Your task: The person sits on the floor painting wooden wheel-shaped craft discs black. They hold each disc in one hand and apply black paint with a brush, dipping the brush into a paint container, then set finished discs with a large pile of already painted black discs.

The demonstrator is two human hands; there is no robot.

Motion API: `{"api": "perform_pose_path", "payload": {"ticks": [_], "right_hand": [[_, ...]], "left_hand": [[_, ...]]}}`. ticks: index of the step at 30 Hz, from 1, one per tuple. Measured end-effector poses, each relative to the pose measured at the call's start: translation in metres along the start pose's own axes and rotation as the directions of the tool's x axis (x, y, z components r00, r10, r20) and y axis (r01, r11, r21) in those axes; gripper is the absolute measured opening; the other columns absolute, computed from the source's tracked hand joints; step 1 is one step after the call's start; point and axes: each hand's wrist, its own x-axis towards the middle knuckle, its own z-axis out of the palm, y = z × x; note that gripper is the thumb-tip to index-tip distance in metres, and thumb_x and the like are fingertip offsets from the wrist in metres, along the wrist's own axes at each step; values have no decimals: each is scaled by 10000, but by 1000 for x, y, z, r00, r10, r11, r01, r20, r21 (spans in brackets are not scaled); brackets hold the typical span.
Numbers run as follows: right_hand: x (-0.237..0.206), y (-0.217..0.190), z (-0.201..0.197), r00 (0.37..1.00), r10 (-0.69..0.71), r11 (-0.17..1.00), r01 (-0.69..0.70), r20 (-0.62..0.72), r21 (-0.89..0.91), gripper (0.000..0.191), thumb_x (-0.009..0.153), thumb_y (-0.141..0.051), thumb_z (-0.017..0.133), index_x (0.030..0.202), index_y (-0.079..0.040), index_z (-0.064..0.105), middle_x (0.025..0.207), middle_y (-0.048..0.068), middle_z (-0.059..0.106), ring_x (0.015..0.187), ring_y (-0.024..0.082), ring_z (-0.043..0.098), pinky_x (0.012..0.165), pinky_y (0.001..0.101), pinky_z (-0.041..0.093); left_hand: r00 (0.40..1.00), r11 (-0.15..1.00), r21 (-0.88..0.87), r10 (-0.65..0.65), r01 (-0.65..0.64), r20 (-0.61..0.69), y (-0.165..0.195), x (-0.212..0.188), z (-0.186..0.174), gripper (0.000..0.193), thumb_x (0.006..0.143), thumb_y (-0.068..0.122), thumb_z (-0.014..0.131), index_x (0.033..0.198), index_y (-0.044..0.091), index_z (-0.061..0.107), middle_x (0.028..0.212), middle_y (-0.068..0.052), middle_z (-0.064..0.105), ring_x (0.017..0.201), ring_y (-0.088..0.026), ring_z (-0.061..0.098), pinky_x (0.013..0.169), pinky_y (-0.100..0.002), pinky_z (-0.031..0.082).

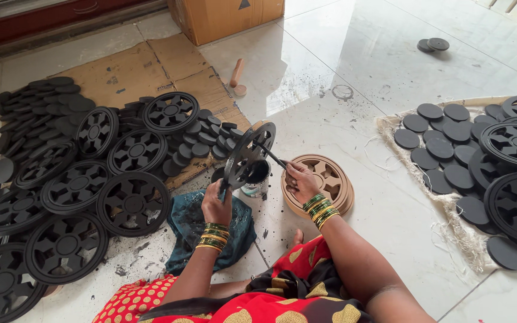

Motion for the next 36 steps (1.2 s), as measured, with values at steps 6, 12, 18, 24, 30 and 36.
{"api": "perform_pose_path", "payload": {"ticks": [6, 12, 18, 24, 30, 36], "right_hand": [[4, 4, -8, 999, -36, 999, 35, 39, 27, 280, 1039, -179, 584, 1267, -34, 656, 614, -74, 380, 505, 41, 364, 438, 230, 325], [8, 8, -15, 999, -26, 999, 25, 21, 39, 276, 1041, -170, 584, 1270, -32, 654, 626, -81, 379, 511, 33, 362, 441, 225, 321], [8, 12, -19, 1000, -15, 998, 15, -13, 62, 249, 1044, -178, 586, 1233, -33, 656, 624, -73, 387, 514, 40, 361, 445, 230, 324], [9, 11, -17, 999, -10, 998, 13, -43, 56, 259, 1034, -180, 586, 1243, -44, 655, 632, -79, 398, 519, 35, 367, 445, 226, 324], [5, 8, -9, 1000, -18, 999, 19, -26, 43, 244, 1042, -199, 587, 1219, -43, 650, 623, -74, 404, 511, 31, 367, 443, 221, 330], [1, 2, -1, 998, -33, 999, 33, -51, 13, 191, 1051, -192, 604, 1167, -46, 644, 636, -82, 413, 512, 24, 378, 434, 222, 336]], "left_hand": [[998, 997, 44, 60, -59, -30, 3, 7, -3, 365, 839, 78, 757, 1195, 46, 681, 1145, -159, 700, 1043, -359, 691, 917, -418, 559], [999, 1000, 14, -6, 6, 31, 3, 8, -2, 338, 848, 77, 751, 1181, 57, 692, 1125, -141, 707, 1034, -356, 691, 911, -417, 561], [985, 989, -8, -149, 150, 90, 7, 9, -3, 453, 838, 114, 766, 1270, 31, 656, 1160, -162, 700, 1067, -348, 689, 940, -416, 547], [998, 979, 202, 39, -27, -56, 30, 21, -9, 760, 722, 197, 852, 1340, -123, 545, 1302, -286, 553, 1177, -452, 567, 992, -501, 453], [972, 947, 256, 155, -197, 174, 50, 87, -5, 471, 872, 184, 799, 1265, -39, 669, 1217, -177, 658, 1148, -338, 635, 1010, -425, 517], [920, 914, 337, 87, -226, 383, 75, 120, 5, 281, 841, 167, 790, 1056, -6, 736, 1041, -156, 689, 1030, -319, 667, 925, -404, 546]]}}
